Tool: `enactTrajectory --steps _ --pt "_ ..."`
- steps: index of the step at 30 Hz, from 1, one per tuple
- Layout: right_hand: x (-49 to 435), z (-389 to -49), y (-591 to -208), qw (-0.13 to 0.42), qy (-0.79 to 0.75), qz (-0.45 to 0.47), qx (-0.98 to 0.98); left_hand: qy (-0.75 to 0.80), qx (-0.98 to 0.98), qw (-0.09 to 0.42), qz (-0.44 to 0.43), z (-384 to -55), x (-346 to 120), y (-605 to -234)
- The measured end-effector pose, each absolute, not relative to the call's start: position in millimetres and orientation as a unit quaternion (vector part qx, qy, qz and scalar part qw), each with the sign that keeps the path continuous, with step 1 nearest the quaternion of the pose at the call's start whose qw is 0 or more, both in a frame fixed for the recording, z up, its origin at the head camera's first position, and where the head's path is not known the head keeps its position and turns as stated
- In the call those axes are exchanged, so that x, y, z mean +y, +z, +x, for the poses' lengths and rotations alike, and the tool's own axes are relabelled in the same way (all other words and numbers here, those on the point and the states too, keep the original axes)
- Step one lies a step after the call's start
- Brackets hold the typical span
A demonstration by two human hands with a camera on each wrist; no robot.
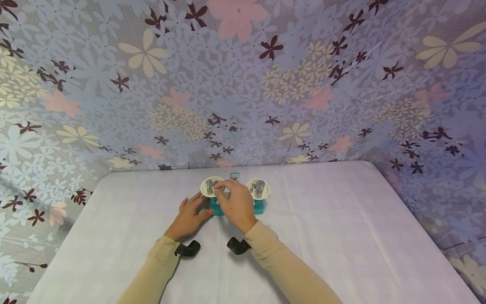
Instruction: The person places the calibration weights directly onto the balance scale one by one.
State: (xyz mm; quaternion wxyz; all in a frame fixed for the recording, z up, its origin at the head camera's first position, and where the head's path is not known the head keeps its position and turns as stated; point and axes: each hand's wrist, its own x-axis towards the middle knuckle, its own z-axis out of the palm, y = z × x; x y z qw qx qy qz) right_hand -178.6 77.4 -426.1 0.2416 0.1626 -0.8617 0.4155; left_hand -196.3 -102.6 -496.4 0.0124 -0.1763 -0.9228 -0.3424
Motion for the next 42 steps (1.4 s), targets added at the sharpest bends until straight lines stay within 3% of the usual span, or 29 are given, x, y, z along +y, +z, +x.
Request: enactTrajectory --steps 42 --pt "75.7 -181.6 -426.2 0.257 0.379 0.152 -0.876 -0.347 -0.921 0.015 -0.175 -194.8 -101.6 -495.4"
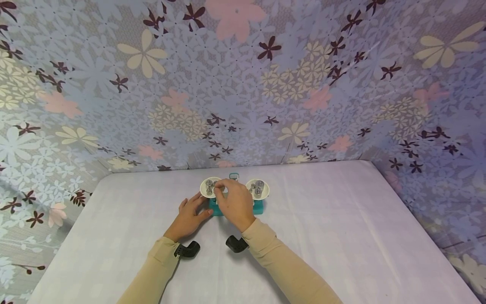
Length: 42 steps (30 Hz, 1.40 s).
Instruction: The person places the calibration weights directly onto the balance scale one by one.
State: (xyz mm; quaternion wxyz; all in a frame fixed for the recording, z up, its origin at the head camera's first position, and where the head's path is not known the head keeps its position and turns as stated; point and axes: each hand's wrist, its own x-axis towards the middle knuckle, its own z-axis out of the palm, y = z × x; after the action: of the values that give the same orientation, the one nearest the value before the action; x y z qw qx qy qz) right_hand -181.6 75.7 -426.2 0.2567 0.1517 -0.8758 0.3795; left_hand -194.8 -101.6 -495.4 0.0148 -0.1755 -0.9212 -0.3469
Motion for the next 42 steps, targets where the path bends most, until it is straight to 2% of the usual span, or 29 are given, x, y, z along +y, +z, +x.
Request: enactTrajectory --steps 25,42 --pt "80 -173 -420 0.268 0.376 0.163 -0.872 -0.339 -0.926 0.011 -0.168 -195 -103 -496" --pt "102 -160 -418 0.263 0.39 0.17 -0.866 -0.348 -0.919 0.011 -0.183 -195 -101 -495"
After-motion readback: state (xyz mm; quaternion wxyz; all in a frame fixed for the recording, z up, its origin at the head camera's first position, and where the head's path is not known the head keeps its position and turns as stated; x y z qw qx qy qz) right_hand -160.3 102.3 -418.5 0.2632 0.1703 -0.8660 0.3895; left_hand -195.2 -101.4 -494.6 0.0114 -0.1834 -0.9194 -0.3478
